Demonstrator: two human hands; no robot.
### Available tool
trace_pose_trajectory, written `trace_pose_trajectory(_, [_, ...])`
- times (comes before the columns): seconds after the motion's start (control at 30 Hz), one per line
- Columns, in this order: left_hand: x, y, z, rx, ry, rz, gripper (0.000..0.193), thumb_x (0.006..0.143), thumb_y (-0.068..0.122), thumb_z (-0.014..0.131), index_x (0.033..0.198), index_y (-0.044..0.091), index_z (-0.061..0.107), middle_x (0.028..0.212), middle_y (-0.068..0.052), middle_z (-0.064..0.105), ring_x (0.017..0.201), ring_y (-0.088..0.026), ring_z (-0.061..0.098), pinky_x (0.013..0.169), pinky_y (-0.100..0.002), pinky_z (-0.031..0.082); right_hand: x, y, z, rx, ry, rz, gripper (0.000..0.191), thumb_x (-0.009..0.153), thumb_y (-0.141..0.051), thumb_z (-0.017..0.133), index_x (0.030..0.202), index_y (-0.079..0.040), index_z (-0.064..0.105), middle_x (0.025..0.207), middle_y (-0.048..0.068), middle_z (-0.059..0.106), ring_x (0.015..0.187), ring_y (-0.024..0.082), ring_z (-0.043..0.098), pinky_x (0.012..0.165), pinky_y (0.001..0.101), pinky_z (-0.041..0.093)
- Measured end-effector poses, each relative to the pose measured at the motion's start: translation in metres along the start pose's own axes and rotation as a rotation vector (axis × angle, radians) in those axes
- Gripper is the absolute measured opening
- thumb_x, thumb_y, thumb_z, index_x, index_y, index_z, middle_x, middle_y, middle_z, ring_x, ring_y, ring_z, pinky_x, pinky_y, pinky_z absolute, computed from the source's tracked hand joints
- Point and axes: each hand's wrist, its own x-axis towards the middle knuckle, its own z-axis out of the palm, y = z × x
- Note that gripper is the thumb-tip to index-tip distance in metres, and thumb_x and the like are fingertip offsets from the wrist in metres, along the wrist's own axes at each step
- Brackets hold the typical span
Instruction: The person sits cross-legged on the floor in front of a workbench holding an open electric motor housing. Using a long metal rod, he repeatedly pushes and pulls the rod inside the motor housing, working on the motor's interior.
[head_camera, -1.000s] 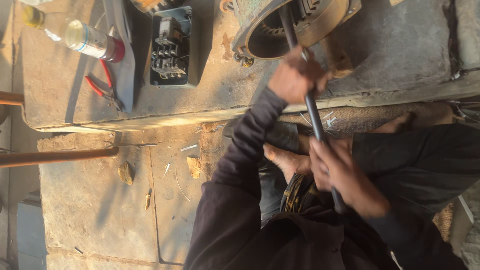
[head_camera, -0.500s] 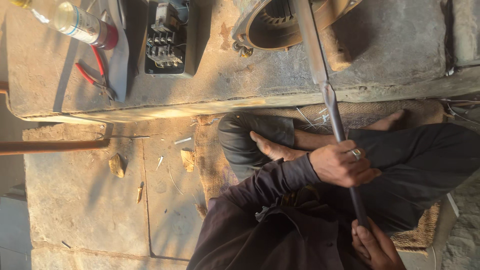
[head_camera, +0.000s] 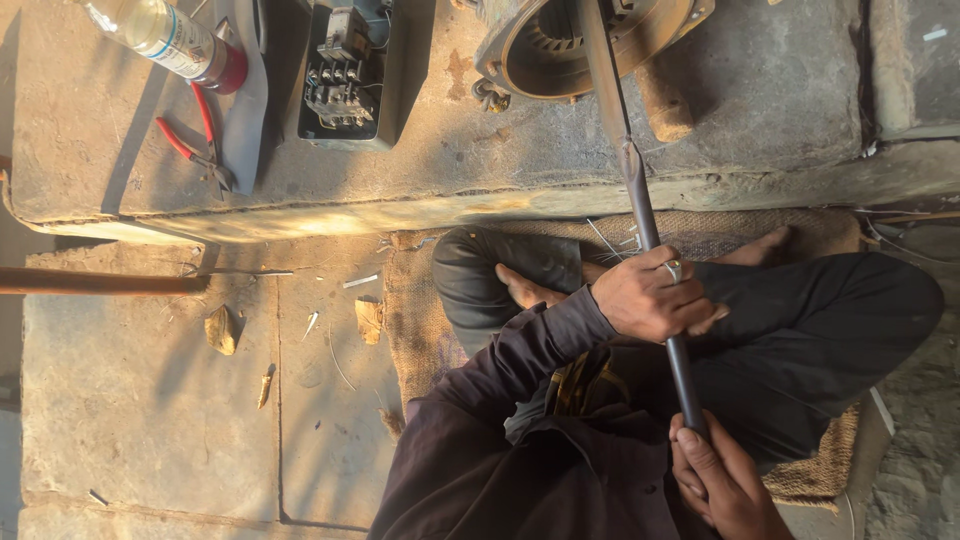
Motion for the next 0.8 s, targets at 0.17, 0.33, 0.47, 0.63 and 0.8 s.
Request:
trace_pose_trajectory(0.17, [-0.005, -0.003, 0.001, 0.000, 0.067, 0.000, 0.030, 0.091, 0.021, 0.080, 0.069, 0.013, 0.062, 0.068, 0.001, 0.059, 0.076, -0.018, 0.062, 0.078, -0.032, 0.051, 0.007, 0.012, 0.007, -0.008, 0.103, 0.036, 0.026, 0.103, -0.026, 0.048, 0.108, -0.001, 0.056, 0.060, 0.004, 0.040, 0.048, 0.011, 0.036, 0.041, 0.0268, 0.029])
trace_pose_trajectory(0.33, [-0.007, -0.007, 0.000, 0.005, 0.183, 0.007, 0.035, 0.091, 0.021, 0.082, 0.065, 0.013, 0.058, 0.065, 0.000, 0.057, 0.070, -0.019, 0.058, 0.077, -0.032, 0.052, 0.011, 0.024, 0.007, -0.130, 0.156, -0.036, 0.022, 0.100, -0.022, 0.055, 0.107, -0.001, 0.059, 0.061, 0.004, 0.042, 0.051, 0.012, 0.039, 0.047, 0.0285, 0.033])
trace_pose_trajectory(0.47, [-0.006, -0.015, -0.004, -0.019, 0.140, -0.008, 0.032, 0.091, 0.021, 0.080, 0.068, 0.013, 0.061, 0.066, 0.001, 0.059, 0.072, -0.017, 0.061, 0.074, -0.031, 0.050, 0.011, 0.013, 0.009, -0.108, 0.151, 0.032, 0.023, 0.101, -0.023, 0.053, 0.109, -0.002, 0.058, 0.061, 0.004, 0.042, 0.051, 0.012, 0.038, 0.046, 0.0283, 0.030])
trace_pose_trajectory(0.63, [-0.007, -0.042, 0.003, -0.035, 0.063, -0.023, 0.027, 0.093, 0.022, 0.078, 0.070, 0.016, 0.066, 0.067, 0.005, 0.062, 0.069, -0.014, 0.061, 0.069, -0.031, 0.048, 0.020, -0.033, 0.012, 0.073, 0.017, 0.082, 0.028, 0.102, -0.027, 0.046, 0.112, -0.003, 0.052, 0.058, 0.002, 0.038, 0.037, 0.009, 0.031, 0.034, 0.0274, 0.030])
trace_pose_trajectory(0.8, [0.000, -0.097, 0.014, -0.105, 0.004, -0.057, 0.032, 0.098, 0.026, 0.072, 0.067, 0.019, 0.067, 0.060, 0.006, 0.061, 0.058, -0.012, 0.059, 0.065, -0.034, 0.048, 0.045, -0.099, 0.024, 0.239, -0.145, 0.054, 0.030, 0.104, -0.029, 0.043, 0.115, -0.002, 0.052, 0.057, 0.000, 0.038, 0.031, 0.009, 0.030, 0.030, 0.0271, 0.030])
